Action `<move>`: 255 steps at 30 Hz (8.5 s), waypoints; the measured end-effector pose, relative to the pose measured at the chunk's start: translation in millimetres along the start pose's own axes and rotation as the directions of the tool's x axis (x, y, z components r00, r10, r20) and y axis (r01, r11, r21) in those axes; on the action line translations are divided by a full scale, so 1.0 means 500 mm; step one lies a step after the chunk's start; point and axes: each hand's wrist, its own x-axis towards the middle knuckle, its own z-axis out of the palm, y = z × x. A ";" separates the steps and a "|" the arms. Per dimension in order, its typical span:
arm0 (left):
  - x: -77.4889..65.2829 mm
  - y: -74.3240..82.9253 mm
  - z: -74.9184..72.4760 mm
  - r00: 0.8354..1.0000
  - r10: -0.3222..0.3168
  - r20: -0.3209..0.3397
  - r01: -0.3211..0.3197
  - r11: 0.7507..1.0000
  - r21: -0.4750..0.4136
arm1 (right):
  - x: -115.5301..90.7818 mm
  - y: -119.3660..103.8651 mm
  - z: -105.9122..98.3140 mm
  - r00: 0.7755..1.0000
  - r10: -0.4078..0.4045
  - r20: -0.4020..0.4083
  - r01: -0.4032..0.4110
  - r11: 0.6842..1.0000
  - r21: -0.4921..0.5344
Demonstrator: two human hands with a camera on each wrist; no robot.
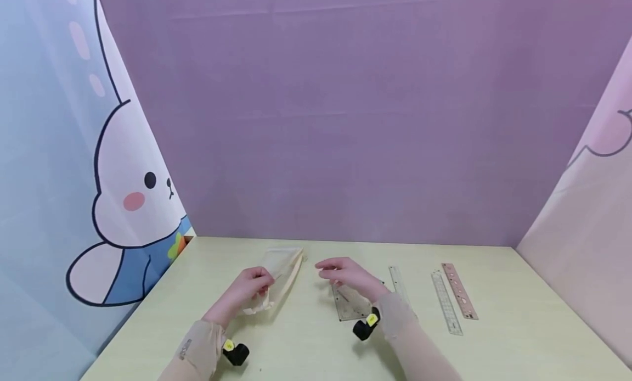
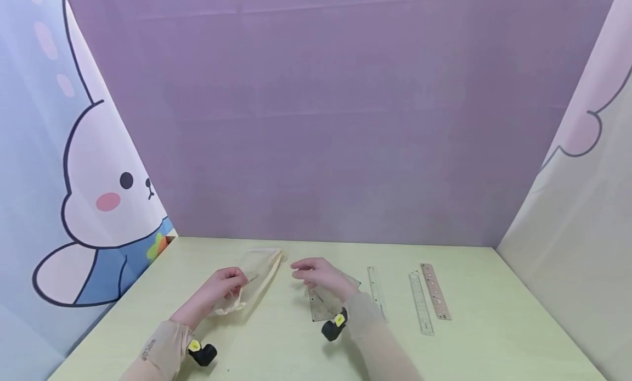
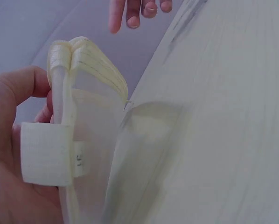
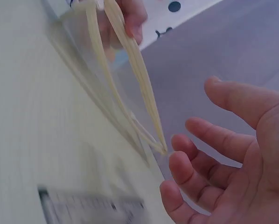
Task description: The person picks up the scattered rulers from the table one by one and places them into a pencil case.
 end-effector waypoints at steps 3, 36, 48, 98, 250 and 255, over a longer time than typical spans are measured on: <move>-0.001 0.000 0.003 1.000 -0.004 0.014 0.005 1.000 -0.007 | -0.014 0.016 -0.032 1.000 -0.018 -0.018 0.016 0.995 -0.102; 0.006 -0.033 0.023 0.998 -0.007 -0.058 0.014 0.992 0.124 | -0.058 0.040 -0.043 0.986 0.114 0.124 -0.007 0.763 -0.647; 0.012 -0.044 0.016 0.999 0.038 -0.033 -0.032 0.989 0.146 | -0.050 0.050 -0.026 0.997 0.069 0.036 -0.022 0.699 -0.715; 0.011 -0.048 0.015 1.000 0.002 -0.016 0.000 0.995 0.097 | -0.024 0.073 -0.052 0.986 0.167 -0.007 -0.123 0.694 -0.709; 0.010 -0.050 0.017 1.000 0.015 -0.027 -0.012 0.997 0.082 | -0.009 0.090 -0.057 0.979 0.124 -0.165 -0.066 0.945 0.321; 0.011 -0.051 0.016 1.000 0.014 -0.021 -0.012 0.996 0.085 | -0.010 0.086 -0.057 0.978 0.124 -0.165 -0.061 0.937 0.343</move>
